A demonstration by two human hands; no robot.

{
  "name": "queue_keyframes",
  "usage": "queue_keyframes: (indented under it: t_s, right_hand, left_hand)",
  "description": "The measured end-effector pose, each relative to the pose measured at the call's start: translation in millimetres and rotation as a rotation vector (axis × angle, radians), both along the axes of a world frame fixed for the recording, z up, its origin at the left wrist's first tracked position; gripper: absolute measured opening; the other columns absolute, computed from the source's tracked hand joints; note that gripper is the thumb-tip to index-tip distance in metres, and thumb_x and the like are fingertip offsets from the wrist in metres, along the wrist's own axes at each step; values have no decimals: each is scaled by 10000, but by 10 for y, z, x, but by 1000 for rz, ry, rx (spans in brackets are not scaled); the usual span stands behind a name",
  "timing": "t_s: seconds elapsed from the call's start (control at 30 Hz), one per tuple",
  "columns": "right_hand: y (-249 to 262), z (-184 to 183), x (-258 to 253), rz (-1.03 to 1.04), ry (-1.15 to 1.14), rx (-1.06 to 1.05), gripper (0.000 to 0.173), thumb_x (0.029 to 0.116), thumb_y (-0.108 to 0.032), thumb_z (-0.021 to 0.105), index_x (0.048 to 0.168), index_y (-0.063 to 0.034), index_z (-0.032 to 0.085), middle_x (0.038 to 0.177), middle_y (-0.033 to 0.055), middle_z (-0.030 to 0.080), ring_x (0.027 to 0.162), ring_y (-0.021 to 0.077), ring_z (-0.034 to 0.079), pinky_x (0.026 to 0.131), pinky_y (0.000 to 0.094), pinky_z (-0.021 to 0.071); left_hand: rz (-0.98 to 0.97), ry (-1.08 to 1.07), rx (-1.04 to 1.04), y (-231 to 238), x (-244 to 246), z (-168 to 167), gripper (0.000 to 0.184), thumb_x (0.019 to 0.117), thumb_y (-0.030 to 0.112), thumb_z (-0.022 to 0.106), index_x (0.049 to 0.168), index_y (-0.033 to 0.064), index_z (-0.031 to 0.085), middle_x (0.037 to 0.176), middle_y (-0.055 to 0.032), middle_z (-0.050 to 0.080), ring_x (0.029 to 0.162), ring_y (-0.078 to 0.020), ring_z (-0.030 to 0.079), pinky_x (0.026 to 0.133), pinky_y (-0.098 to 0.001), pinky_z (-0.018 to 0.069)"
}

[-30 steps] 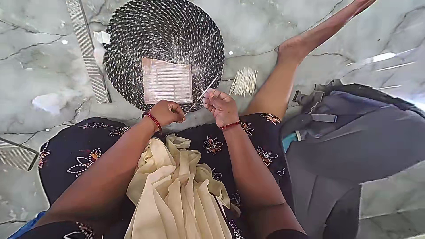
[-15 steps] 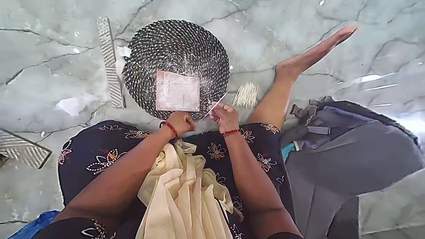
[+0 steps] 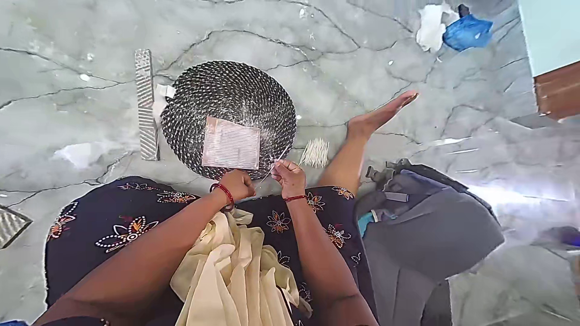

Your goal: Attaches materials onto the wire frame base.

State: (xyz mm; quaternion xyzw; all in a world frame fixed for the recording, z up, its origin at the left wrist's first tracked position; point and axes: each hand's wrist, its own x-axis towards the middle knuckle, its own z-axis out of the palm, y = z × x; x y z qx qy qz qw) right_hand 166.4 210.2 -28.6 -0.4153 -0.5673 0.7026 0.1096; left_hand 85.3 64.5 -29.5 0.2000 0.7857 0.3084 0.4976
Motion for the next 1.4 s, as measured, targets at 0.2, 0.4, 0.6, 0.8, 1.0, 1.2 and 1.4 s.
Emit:
queue_keyframes:
  t_s: [0.2,0.4,0.6,0.8,1.0,1.2,1.4]
  right_hand:
    - [65,-42,-25,-71,24,-63,63,994,17,611,958,11,661,740,14,677,589,51,632,598,200,566]
    - [328,-1,-59,-219,94,-37,93,1016,7,566,964,-14,639,724,-5,666,575,53,621,581,211,559]
    - [999,129,74,-118,-241,607,158,995,-89,662,1065,42,715,806,65,680,670,87,615,686,267,543]
    - [1189,26,-119,136,-692,817,223,1009,-197,652,1119,-37,761,1085,197,741,1055,361,685,962,574,493]
    - [1079,51,-107,119,-835,840,299,1069,-190,528,1214,-22,728,1226,263,694,1193,429,638,1029,608,463]
    - [799,318,69,304,-616,928,376,1083,-247,526,1208,60,705,1211,298,692,1198,457,640,1059,609,455]
    - [567,1004,686,421,-394,898,334,1070,-196,563,1307,5,686,1295,229,688,1261,365,631,1128,526,429]
  left_hand:
    - [33,-72,60,12,57,-24,141,954,68,720,960,-69,692,903,-180,676,835,-243,636,846,-451,532]
    - [-44,-131,-15,29,85,84,87,957,21,690,962,-64,677,857,-119,643,752,-156,570,772,-360,502]
    - [10,44,43,-96,-57,14,154,953,85,708,980,-66,719,967,-257,696,964,-400,662,916,-629,491]
    - [293,53,138,-191,-277,70,126,937,76,739,923,-43,701,861,-188,694,842,-310,662,836,-559,516]
    - [224,46,103,-152,-343,-5,125,940,74,734,927,-47,705,869,-201,690,858,-332,655,841,-572,507]
    - [-8,18,203,-148,-246,105,246,997,57,652,1153,-132,674,1159,-287,688,1124,-362,656,1051,-501,476]
    - [-187,-186,223,-206,422,84,203,961,11,660,1112,-124,648,1103,-210,675,993,-243,625,927,-437,499]
